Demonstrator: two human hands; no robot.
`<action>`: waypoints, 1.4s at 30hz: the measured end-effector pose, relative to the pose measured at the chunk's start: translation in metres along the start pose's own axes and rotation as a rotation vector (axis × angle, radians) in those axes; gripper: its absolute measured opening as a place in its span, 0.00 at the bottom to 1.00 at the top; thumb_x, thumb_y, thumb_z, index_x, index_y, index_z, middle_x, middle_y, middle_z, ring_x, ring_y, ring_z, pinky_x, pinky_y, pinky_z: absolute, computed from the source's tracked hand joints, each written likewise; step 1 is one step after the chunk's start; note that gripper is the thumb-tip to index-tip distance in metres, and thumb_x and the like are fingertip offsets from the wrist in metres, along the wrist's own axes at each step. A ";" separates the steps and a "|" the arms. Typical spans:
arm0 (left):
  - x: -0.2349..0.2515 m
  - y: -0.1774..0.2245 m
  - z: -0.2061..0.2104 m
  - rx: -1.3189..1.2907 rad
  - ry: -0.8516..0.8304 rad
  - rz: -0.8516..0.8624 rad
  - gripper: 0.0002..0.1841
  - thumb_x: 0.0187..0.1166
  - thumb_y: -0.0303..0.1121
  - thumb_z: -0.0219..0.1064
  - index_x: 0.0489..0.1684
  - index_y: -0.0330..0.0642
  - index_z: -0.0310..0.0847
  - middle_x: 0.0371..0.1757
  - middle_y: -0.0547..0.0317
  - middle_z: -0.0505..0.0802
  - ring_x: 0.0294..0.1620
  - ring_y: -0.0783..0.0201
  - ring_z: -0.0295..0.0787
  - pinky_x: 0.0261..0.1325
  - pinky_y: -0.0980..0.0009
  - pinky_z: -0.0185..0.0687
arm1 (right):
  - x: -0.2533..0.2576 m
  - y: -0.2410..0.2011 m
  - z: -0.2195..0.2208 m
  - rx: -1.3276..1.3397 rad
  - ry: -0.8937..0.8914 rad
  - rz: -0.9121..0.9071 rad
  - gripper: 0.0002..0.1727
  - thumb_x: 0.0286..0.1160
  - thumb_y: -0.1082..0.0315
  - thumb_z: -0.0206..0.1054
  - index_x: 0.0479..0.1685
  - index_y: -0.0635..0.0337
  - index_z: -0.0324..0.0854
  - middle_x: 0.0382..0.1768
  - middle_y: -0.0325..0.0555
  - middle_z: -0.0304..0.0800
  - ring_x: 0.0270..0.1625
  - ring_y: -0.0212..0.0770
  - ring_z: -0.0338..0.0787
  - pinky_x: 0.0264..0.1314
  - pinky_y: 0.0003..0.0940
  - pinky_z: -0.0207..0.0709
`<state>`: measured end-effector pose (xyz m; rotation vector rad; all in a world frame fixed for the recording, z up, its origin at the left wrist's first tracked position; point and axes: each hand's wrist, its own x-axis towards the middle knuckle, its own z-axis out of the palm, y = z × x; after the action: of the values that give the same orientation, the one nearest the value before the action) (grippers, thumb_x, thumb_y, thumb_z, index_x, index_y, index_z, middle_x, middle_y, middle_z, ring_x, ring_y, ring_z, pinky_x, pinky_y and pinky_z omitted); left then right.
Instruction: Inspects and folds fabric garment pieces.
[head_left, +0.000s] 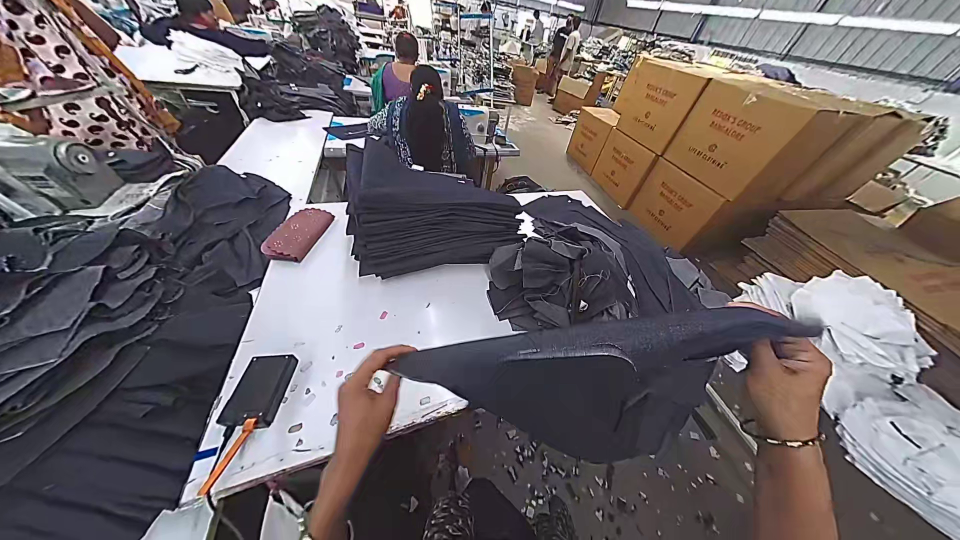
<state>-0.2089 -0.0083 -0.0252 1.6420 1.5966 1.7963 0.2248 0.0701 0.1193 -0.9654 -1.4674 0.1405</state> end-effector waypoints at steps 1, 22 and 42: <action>0.008 0.010 -0.014 -0.128 0.060 0.050 0.11 0.79 0.30 0.63 0.48 0.40 0.91 0.51 0.63 0.97 0.58 0.72 0.92 0.67 0.71 0.85 | -0.002 -0.006 0.002 0.033 0.054 0.042 0.13 0.74 0.81 0.56 0.37 0.55 0.83 0.34 0.15 0.91 0.40 0.10 0.87 0.49 0.14 0.83; 0.014 -0.019 -0.155 -0.442 -0.059 -0.434 0.12 0.61 0.52 0.82 0.40 0.65 0.94 0.38 0.79 0.97 0.39 0.81 0.93 0.46 0.79 0.90 | -0.030 0.052 0.150 -0.060 -0.674 0.452 0.28 0.57 0.68 0.72 0.62 0.68 0.78 0.48 0.48 0.90 0.50 0.32 0.89 0.54 0.33 0.83; 0.200 0.011 -0.209 -0.191 0.467 -0.202 0.16 0.87 0.40 0.63 0.70 0.55 0.72 0.54 0.77 0.86 0.51 0.80 0.86 0.59 0.75 0.85 | 0.096 -0.006 0.117 0.661 -0.325 0.429 0.13 0.89 0.67 0.55 0.60 0.36 0.79 0.42 0.22 0.90 0.45 0.22 0.90 0.51 0.23 0.86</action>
<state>-0.4423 0.0248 0.1423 0.9846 1.6250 2.2468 0.1367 0.1796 0.1750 -0.7057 -1.3386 1.0680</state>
